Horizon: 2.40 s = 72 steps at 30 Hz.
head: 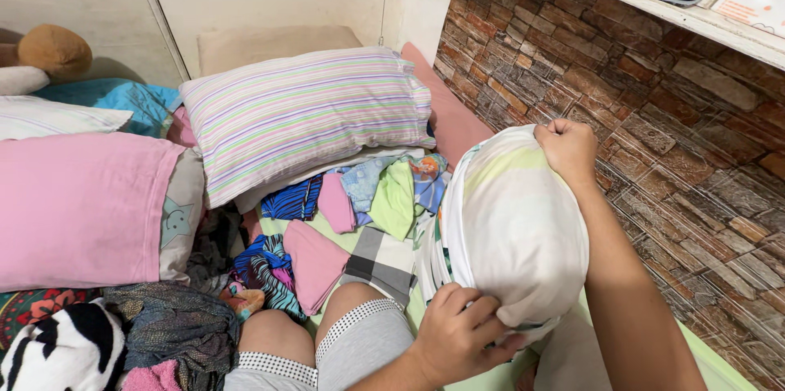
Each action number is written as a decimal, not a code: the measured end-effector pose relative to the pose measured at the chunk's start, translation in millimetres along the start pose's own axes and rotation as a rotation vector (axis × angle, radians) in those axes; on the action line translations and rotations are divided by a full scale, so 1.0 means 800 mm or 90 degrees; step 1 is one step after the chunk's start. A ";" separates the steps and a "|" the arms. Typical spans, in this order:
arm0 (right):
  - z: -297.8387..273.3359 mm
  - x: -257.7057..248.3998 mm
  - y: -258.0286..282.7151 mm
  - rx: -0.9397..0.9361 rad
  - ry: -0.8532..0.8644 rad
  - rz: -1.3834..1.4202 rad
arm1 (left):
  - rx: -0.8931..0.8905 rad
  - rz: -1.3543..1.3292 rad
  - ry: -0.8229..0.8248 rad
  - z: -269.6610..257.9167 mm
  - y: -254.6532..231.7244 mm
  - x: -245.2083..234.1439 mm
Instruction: The person folds multiple pillows and cloth items by hand on a bed, smoothing the surfaces and wrapping them together.
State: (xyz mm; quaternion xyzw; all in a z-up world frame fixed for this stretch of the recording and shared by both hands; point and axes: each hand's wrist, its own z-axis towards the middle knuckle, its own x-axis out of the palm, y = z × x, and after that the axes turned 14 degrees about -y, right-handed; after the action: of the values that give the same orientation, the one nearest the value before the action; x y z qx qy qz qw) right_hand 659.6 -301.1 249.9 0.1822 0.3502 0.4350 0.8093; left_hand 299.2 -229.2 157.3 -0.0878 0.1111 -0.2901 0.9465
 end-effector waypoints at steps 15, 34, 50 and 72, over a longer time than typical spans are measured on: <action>0.008 0.006 -0.020 -0.010 -0.030 -0.018 | -0.041 0.062 0.041 -0.003 -0.001 0.017; -0.019 -0.016 0.052 -0.167 0.175 0.041 | -0.108 0.329 0.149 0.021 0.155 -0.047; -0.020 0.018 0.077 -0.047 0.149 -0.088 | -0.099 0.194 0.158 -0.032 0.035 0.051; -0.087 -0.003 0.038 -0.115 0.037 0.342 | -0.335 0.273 0.269 0.172 0.077 0.012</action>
State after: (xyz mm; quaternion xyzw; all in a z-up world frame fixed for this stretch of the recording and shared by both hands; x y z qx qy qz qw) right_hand 590.8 -286.8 221.5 0.1831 0.2720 0.6682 0.6678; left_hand 375.5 -170.3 273.9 -0.2406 0.3895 -0.0591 0.8871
